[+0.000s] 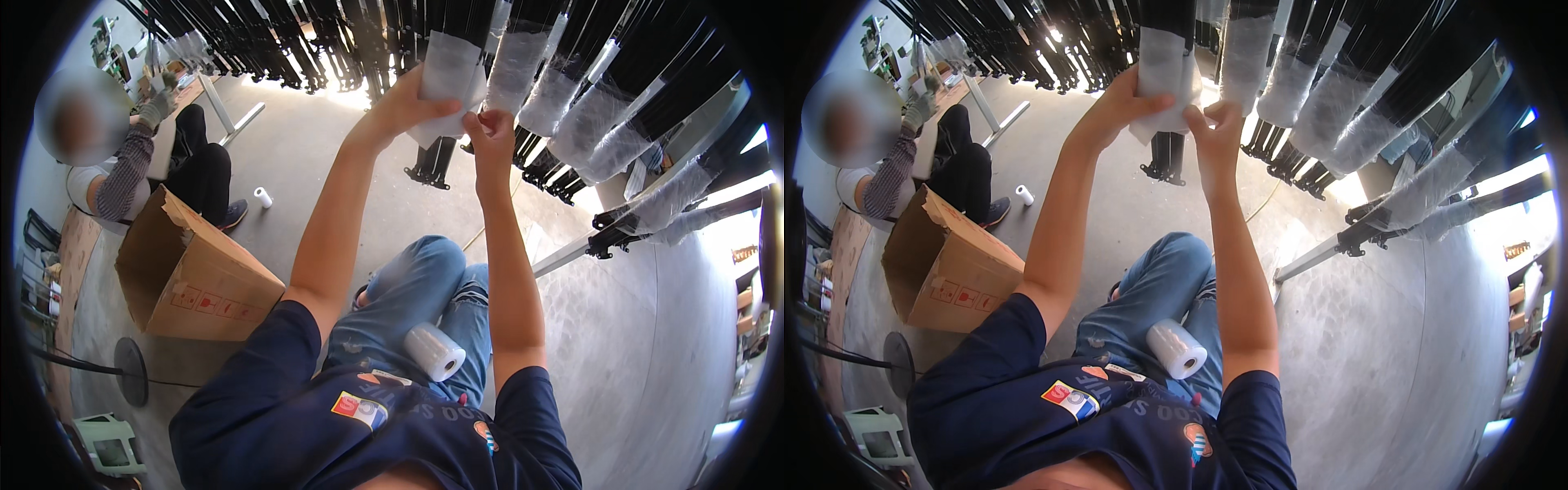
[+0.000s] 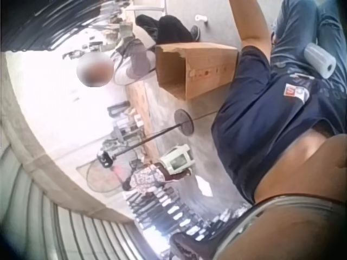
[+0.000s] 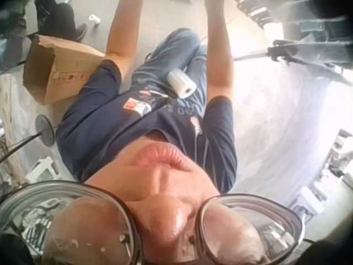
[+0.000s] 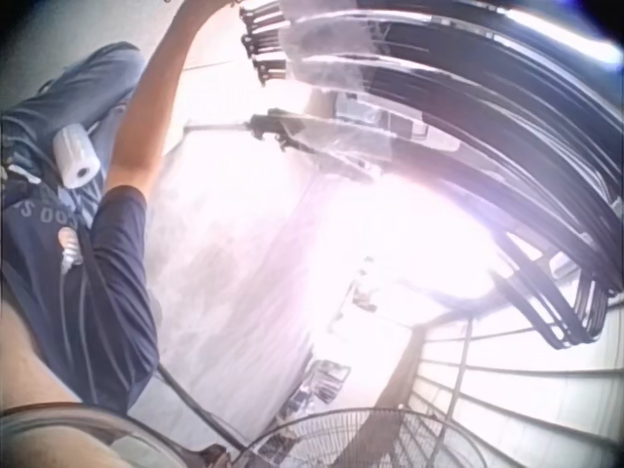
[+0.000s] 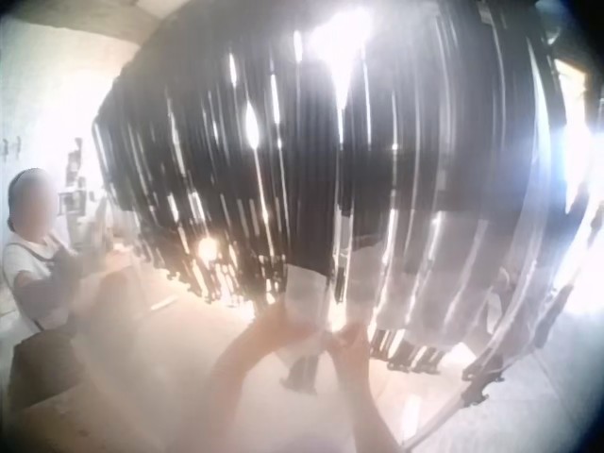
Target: The person wraps protective plastic film around the ends of black metal rods that are hanging from a rack, pulling lengths of film from a roll and smoothing them onto the rods.
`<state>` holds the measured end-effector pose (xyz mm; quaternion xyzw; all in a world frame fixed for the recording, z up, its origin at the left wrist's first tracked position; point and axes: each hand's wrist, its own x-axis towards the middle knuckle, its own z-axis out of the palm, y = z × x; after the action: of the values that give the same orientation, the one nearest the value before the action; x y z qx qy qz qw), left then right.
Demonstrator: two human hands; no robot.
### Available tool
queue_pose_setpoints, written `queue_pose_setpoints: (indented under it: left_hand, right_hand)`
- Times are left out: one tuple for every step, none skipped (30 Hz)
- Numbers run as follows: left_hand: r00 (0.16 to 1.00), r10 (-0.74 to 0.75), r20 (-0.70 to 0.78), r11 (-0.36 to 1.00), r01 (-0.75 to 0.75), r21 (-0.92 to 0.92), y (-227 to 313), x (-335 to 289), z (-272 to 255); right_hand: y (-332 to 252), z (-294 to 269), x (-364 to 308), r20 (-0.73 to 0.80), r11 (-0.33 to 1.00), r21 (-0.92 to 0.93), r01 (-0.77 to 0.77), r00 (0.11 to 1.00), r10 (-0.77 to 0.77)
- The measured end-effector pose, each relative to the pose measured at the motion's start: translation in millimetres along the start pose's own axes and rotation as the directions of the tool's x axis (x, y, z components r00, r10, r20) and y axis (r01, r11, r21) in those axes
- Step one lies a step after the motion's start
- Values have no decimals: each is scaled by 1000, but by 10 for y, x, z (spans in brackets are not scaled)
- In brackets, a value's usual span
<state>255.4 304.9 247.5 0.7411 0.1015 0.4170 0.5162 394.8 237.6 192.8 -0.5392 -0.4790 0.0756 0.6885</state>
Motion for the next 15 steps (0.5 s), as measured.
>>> queue_pose_setpoints:
  left_hand:
    - [1000,-4,-10,1000,4,21,0,4,8]
    - [1000,-8,-19,999,9,43,3,17,21]
    - [1000,-11,-27,998,13,64,10,33,38]
    - [999,-8,-45,998,12,68,11,35,45]
    - [998,-10,-62,997,14,71,7,29,60]
    - [997,-11,-78,997,17,73,-10,26,75]
    - [996,0,-94,995,9,98,-32,42,85]
    - [995,7,-96,996,2,94,-55,50,94]
    - [995,13,-99,996,-4,90,-72,53,102]
    - [994,22,-107,996,-12,90,-67,35,89]
    - [995,15,-94,999,-11,46,-48,36,108]
    - [995,2,-95,1000,1,30,-65,28,119]
    - [995,-5,-95,1000,7,16,-52,31,132]
    - [995,-8,-100,1000,9,9,-38,45,127]
    - [995,-8,-104,1000,10,19,-24,38,127]
  right_hand:
    - [-13,33,-35,-116,997,-62,47,992,-54]
    - [-33,14,-66,-194,993,-110,47,979,-68]
    - [-64,-36,-107,-271,987,-158,43,959,-85]
    - [-154,-73,-171,-343,978,-205,32,934,-103]
    - [-275,-130,-275,-403,996,-80,23,914,-54]
    - [-333,-183,-391,-430,996,-55,69,899,-87]
    - [-429,-217,-532,-459,988,-67,136,875,-152]
    - [-500,-217,-688,-485,976,-81,202,847,-215]
    - [-536,-223,-868,-382,973,-120,195,896,-226]
    - [-572,-193,-1002,-269,969,-154,196,935,-232]
    - [-635,-160,-1040,-89,988,-105,117,988,-127]
    - [-693,-117,-1066,99,997,-69,28,995,-21]
    - [-681,-49,-1042,49,992,-68,104,994,-101]
    - [-631,24,-968,1,981,-63,184,983,-185]
    - [-601,55,-914,-22,930,-236,280,956,-293]
